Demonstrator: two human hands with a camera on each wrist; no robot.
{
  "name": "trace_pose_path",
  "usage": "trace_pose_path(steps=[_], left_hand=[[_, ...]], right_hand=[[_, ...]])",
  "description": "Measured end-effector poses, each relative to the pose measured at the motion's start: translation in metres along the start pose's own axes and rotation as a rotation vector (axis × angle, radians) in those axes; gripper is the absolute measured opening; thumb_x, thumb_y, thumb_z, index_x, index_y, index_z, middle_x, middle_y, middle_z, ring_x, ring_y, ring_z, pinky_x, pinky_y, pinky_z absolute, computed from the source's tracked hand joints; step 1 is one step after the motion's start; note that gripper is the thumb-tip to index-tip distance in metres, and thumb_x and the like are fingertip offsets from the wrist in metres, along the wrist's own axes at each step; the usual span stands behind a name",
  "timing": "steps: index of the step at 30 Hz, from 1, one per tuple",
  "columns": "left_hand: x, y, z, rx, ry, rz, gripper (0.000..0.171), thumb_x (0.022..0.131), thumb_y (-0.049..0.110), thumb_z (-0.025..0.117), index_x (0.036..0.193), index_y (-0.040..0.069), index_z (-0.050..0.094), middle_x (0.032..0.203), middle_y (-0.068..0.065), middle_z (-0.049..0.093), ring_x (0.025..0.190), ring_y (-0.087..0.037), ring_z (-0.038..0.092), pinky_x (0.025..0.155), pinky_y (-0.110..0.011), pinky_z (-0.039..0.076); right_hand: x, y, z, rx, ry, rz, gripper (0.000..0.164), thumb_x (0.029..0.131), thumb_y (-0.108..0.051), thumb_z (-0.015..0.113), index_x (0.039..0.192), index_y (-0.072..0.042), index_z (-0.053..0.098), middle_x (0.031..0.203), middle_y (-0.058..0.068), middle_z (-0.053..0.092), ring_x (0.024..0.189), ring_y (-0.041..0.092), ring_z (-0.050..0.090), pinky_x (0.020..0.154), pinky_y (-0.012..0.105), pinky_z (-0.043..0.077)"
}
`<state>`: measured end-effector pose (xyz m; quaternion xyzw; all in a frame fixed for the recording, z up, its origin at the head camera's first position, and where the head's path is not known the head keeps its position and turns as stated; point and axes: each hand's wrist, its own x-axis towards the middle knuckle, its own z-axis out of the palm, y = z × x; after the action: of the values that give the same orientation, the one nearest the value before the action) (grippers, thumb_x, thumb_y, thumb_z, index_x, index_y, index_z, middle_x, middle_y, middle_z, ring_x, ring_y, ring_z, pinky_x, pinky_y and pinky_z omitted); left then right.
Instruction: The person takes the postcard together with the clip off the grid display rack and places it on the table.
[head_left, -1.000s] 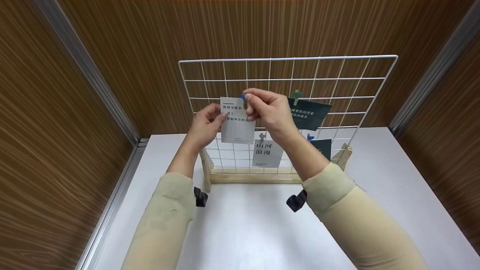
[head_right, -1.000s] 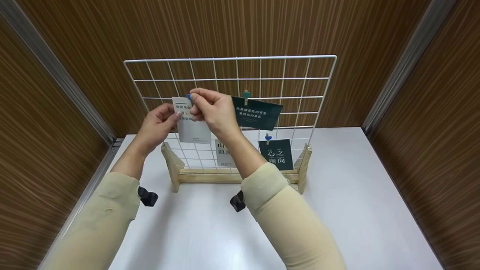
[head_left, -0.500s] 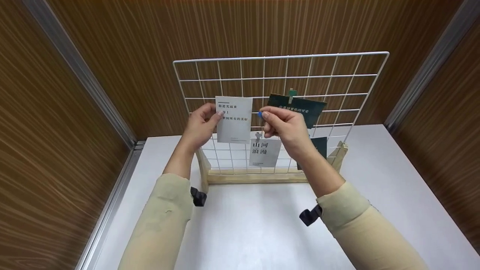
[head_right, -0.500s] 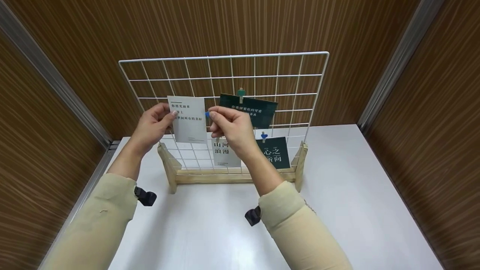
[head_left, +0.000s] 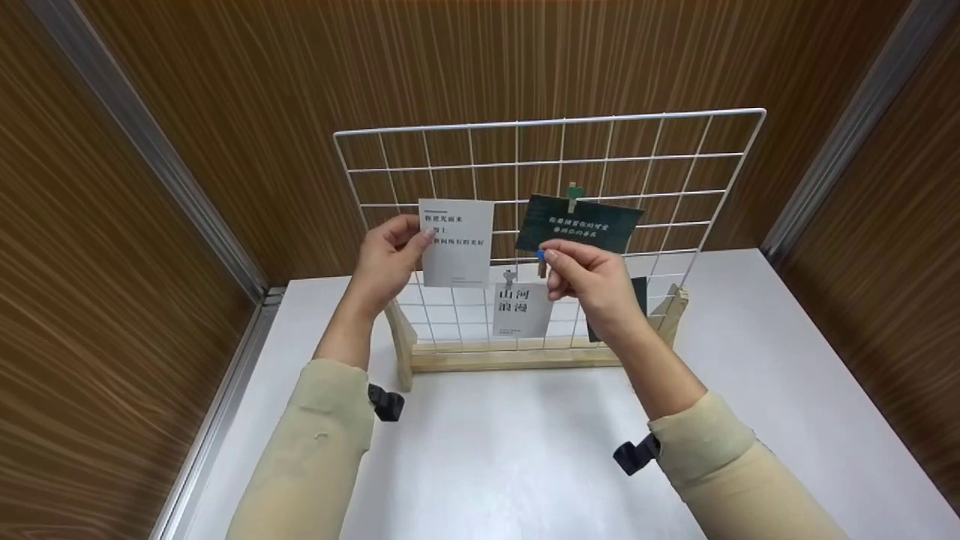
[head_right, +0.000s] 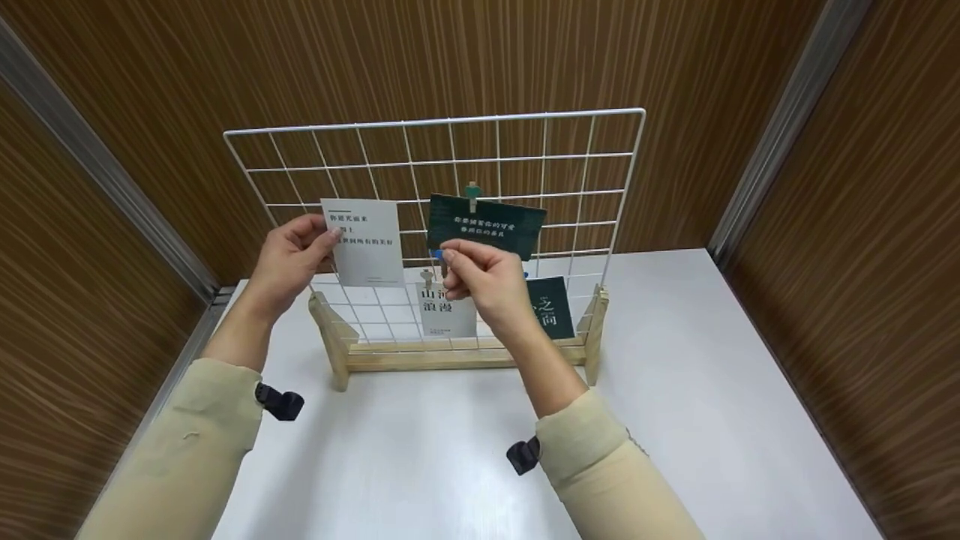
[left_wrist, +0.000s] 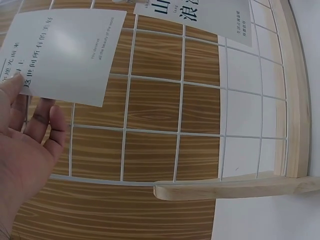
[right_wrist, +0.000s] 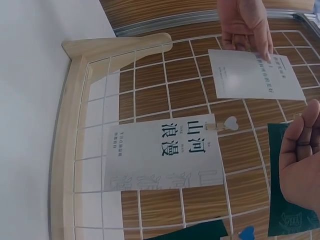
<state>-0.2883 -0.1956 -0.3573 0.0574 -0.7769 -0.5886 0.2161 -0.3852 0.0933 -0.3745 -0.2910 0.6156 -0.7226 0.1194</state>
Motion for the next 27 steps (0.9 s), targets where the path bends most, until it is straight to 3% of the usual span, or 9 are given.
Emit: trace_pose_path(steps=[13,23,27], left_hand=[[-0.012,-0.001,-0.004,-0.029,0.045,0.016,0.022,0.106,0.023,0.068,0.125,0.013,0.075,0.118,-0.002,0.075,0.109,-0.021,0.069,0.097,-0.038,0.056],[-0.037,-0.016,-0.007,-0.038,0.087,-0.007,0.023,0.106,0.02,0.068,0.126,0.011,0.074,0.117,-0.004,0.077,0.108,-0.022,0.07,0.099,-0.045,0.054],[-0.05,-0.024,-0.008,-0.042,0.093,-0.031,0.023,0.106,0.019,0.069,0.126,0.01,0.074,0.117,-0.004,0.077,0.109,-0.022,0.072,0.099,-0.041,0.056]], right_hand=[[-0.014,0.019,-0.033,-0.013,0.062,0.065,0.028,0.106,-0.016,0.068,0.126,0.003,0.072,0.078,0.005,0.065,0.066,0.014,0.064,0.07,0.025,0.061],[-0.028,0.035,-0.048,0.007,0.078,0.117,0.033,0.107,-0.013,0.066,0.129,0.011,0.067,0.079,0.005,0.066,0.065,0.01,0.065,0.07,0.023,0.061],[-0.034,0.04,-0.053,0.019,0.1,0.129,0.03,0.107,-0.011,0.066,0.127,0.01,0.068,0.078,0.005,0.065,0.065,0.011,0.064,0.069,0.023,0.06]])
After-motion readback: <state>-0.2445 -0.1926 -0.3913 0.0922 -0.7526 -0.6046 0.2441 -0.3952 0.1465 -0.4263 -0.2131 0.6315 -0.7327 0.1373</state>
